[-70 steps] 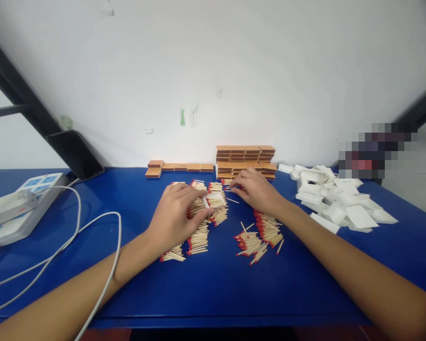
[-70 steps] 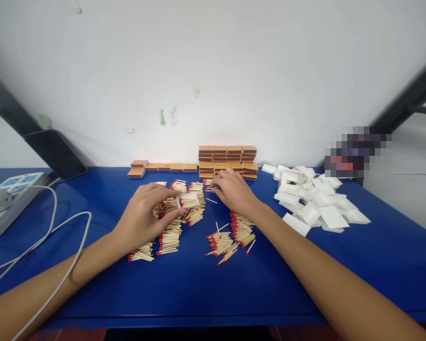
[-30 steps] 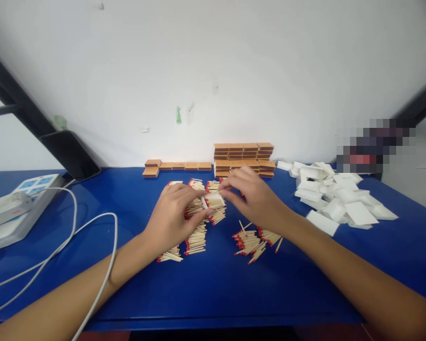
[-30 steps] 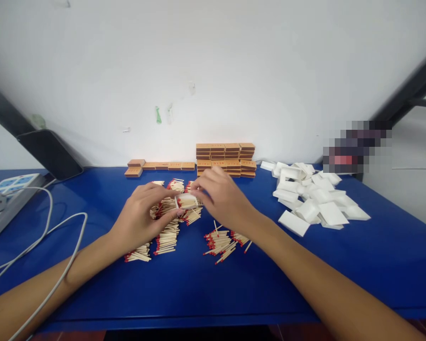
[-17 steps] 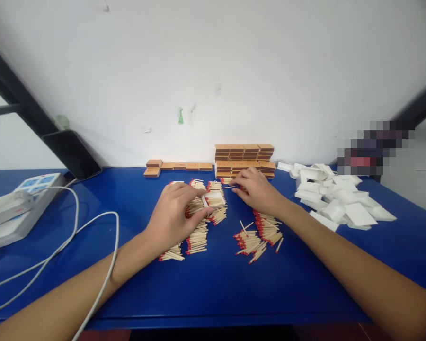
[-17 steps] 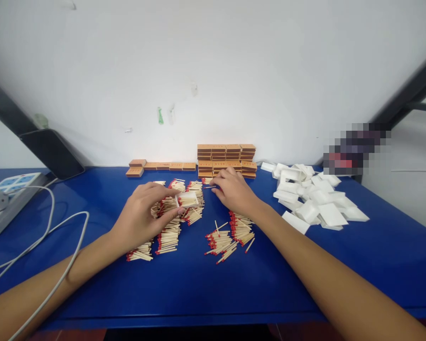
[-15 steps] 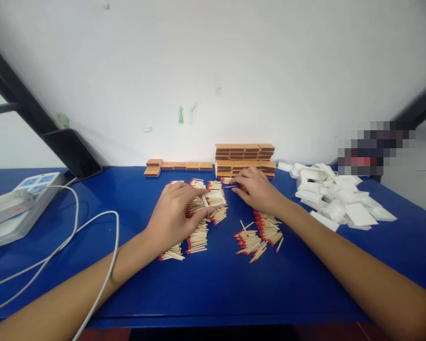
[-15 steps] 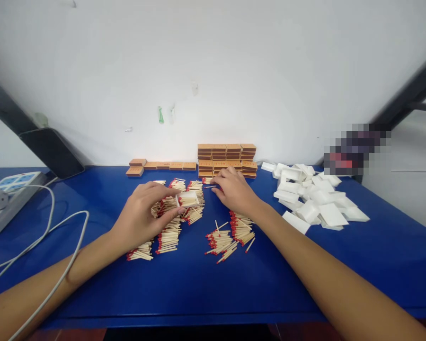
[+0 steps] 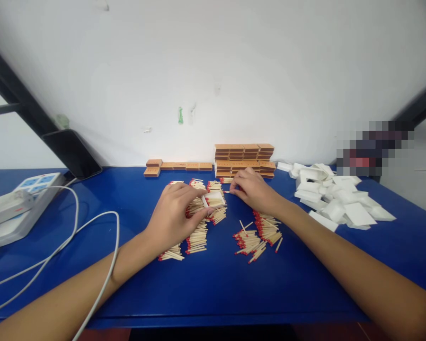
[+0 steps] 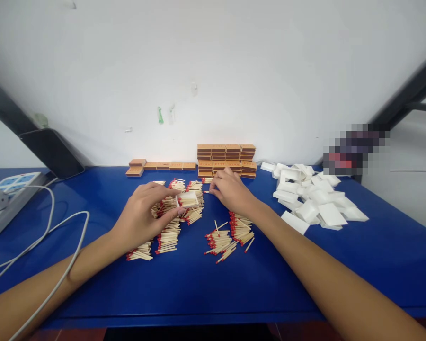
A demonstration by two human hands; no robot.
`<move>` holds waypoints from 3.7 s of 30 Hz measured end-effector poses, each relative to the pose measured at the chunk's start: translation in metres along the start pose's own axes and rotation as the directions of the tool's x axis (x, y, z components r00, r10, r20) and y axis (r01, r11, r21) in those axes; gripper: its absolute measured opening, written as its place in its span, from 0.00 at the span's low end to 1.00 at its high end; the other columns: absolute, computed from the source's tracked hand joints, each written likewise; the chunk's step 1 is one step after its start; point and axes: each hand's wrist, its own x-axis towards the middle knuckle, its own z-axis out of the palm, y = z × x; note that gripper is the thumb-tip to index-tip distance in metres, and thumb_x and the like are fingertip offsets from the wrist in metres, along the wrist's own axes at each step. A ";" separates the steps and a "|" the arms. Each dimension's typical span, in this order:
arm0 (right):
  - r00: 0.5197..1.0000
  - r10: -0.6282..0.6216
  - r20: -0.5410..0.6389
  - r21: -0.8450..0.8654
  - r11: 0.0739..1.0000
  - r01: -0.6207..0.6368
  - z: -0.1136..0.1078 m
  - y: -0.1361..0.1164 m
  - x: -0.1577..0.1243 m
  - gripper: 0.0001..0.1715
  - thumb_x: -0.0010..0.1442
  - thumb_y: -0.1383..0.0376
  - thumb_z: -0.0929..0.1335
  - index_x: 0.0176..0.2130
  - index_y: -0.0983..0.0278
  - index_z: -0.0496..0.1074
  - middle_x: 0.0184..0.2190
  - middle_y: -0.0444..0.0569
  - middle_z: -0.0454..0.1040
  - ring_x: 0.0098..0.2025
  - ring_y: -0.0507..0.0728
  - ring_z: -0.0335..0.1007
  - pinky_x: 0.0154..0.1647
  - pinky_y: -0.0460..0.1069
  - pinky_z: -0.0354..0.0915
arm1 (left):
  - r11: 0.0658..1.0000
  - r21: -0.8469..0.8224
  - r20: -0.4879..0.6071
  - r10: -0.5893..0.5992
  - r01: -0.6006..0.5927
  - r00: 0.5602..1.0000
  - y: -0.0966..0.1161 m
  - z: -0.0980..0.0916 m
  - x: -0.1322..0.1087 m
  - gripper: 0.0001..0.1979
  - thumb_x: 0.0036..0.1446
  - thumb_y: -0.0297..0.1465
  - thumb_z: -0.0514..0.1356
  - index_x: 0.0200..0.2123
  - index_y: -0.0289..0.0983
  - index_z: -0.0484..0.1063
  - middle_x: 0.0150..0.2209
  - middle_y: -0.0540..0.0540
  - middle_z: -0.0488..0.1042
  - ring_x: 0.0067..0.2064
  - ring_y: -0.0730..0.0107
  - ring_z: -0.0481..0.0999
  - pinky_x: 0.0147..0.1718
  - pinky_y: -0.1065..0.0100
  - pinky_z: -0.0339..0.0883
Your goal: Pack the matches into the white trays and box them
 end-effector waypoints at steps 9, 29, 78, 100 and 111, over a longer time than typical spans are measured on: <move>0.970 -0.090 -0.227 0.142 0.982 0.125 -0.035 -0.061 -0.009 0.07 0.73 0.63 0.66 0.40 0.58 0.73 0.43 0.52 0.77 0.50 0.65 0.67 0.55 0.60 0.64 | 1.000 -0.015 0.017 -0.010 0.010 1.000 0.000 0.001 0.000 0.17 0.65 0.41 0.69 0.53 0.39 0.79 0.42 0.43 0.84 0.46 0.53 0.80 0.48 0.52 0.70; 0.998 0.020 -0.054 -0.065 0.998 -0.024 -0.007 0.000 -0.003 0.18 0.72 0.64 0.63 0.52 0.60 0.80 0.48 0.58 0.78 0.54 0.70 0.65 0.54 0.66 0.63 | 1.000 -0.008 0.013 -0.015 0.015 1.000 0.000 0.001 0.000 0.17 0.65 0.41 0.69 0.52 0.39 0.79 0.43 0.43 0.84 0.46 0.53 0.80 0.48 0.51 0.70; 0.997 -0.074 -0.006 0.051 0.996 0.074 -0.020 -0.020 -0.010 0.11 0.73 0.63 0.63 0.37 0.60 0.69 0.43 0.56 0.74 0.49 0.66 0.65 0.51 0.61 0.65 | 1.000 -0.006 0.033 -0.008 0.008 0.999 -0.003 0.003 -0.001 0.17 0.65 0.41 0.69 0.53 0.39 0.79 0.44 0.42 0.84 0.46 0.53 0.79 0.48 0.52 0.69; 0.980 -0.079 -0.180 0.054 0.994 0.090 -0.032 -0.042 -0.011 0.10 0.73 0.64 0.64 0.40 0.60 0.74 0.41 0.54 0.77 0.48 0.65 0.66 0.55 0.62 0.63 | 0.996 -0.082 0.030 0.031 -0.028 0.999 0.001 0.002 0.000 0.16 0.64 0.39 0.70 0.51 0.38 0.79 0.42 0.43 0.84 0.44 0.56 0.80 0.50 0.54 0.70; 0.999 0.029 -0.030 -0.112 0.993 -0.032 0.002 0.005 0.003 0.07 0.68 0.63 0.69 0.44 0.62 0.77 0.44 0.56 0.77 0.50 0.67 0.67 0.50 0.59 0.62 | 0.996 -0.077 0.022 0.045 -0.043 0.999 0.002 0.002 0.001 0.17 0.64 0.38 0.71 0.51 0.37 0.78 0.42 0.44 0.84 0.45 0.57 0.80 0.50 0.54 0.70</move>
